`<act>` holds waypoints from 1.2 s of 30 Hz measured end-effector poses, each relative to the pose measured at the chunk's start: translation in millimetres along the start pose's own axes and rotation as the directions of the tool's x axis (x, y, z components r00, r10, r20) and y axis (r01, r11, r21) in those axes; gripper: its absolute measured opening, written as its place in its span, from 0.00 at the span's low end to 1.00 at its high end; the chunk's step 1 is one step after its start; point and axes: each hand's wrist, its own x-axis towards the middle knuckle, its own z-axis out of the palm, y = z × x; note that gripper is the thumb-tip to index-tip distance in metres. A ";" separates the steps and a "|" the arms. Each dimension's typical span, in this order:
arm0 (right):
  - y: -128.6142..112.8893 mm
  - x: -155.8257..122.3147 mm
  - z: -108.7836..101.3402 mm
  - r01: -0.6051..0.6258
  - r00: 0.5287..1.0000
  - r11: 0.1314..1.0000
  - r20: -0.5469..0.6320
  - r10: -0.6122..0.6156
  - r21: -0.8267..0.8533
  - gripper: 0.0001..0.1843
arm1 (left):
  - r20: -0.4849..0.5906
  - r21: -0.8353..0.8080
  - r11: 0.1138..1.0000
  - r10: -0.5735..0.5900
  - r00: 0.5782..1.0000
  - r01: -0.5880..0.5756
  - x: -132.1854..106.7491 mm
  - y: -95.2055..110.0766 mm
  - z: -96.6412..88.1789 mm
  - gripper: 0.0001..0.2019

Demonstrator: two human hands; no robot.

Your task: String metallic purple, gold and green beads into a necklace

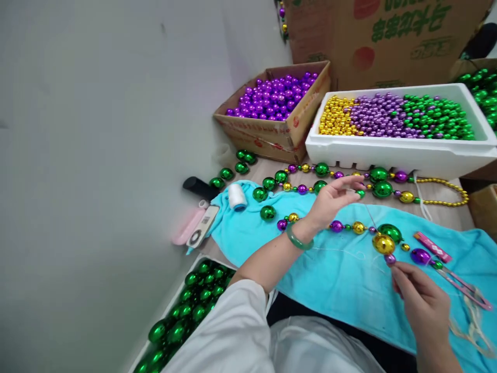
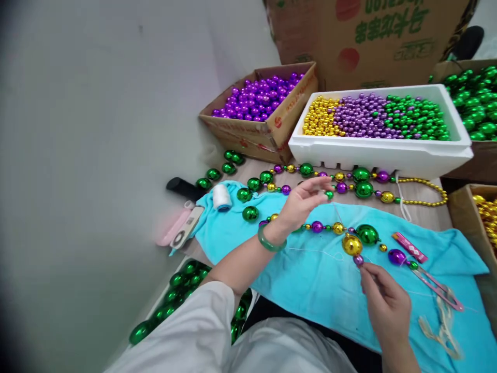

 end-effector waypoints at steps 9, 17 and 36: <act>3.6 6.4 -0.4 -0.008 0.998 1.000 0.069 0.010 -0.016 0.16 | 0.094 -0.054 0.964 -0.256 0.962 0.261 -22.7 -42.8 14.1 0.37; -2.5 18.0 16.7 -0.097 0.991 0.992 0.095 0.089 0.085 0.13 | -0.016 -0.021 0.948 -0.319 0.948 0.319 -21.7 -42.5 14.5 0.18; 23.5 40.3 -2.2 -0.192 0.979 0.905 0.133 0.152 0.379 0.18 | 0.084 0.996 -0.058 0.441 0.894 -0.064 109.1 68.3 -97.7 0.14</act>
